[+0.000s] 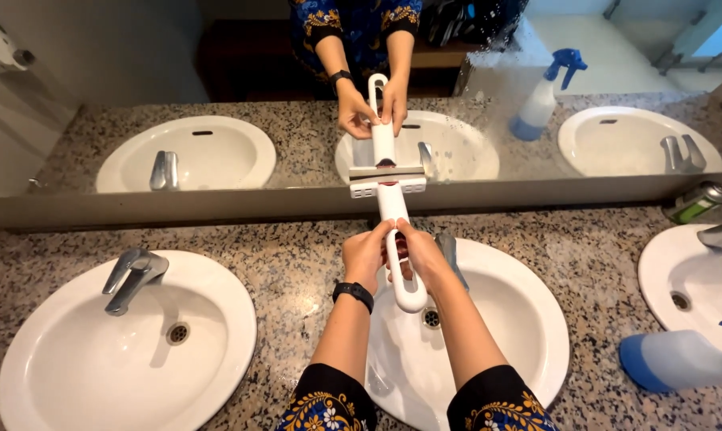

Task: Cleaning a large bathroom mirror using a squeegee and a spray bottle.

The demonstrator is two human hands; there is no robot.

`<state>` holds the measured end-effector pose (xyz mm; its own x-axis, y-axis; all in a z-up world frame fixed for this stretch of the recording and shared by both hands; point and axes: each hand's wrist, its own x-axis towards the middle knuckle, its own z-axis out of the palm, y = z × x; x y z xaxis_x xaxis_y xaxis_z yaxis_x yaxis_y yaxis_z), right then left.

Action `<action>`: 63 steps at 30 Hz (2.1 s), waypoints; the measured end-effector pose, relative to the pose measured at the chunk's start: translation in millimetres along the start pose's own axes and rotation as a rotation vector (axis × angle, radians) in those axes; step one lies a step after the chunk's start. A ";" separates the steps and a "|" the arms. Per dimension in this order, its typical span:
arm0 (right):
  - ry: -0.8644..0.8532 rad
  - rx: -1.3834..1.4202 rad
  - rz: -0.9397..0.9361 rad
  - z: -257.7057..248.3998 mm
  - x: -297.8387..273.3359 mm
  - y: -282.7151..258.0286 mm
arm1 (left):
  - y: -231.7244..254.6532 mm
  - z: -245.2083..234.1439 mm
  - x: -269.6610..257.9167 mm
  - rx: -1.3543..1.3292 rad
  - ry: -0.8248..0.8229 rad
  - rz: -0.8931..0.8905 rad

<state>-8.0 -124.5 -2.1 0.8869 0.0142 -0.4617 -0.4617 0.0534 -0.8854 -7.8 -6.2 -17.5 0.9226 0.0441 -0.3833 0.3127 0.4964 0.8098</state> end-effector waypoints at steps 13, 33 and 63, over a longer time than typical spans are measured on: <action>0.047 0.114 -0.183 -26.8 -59.3 -90.3 | 83.0 73.4 -56.3 0.022 -0.236 0.147; -0.073 0.030 -0.498 -59.0 -110.5 -278.1 | 222.7 195.8 -105.9 -0.007 -0.235 0.459; -0.058 0.017 -0.591 -54.8 -139.3 -398.0 | 312.3 265.4 -93.7 -0.063 -0.254 0.549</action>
<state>51.5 -202.5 411.7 0.9931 0.0320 0.1131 0.1100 0.0850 -0.9903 63.4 -85.4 389.2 0.9728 0.1037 0.2073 -0.2309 0.5104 0.8284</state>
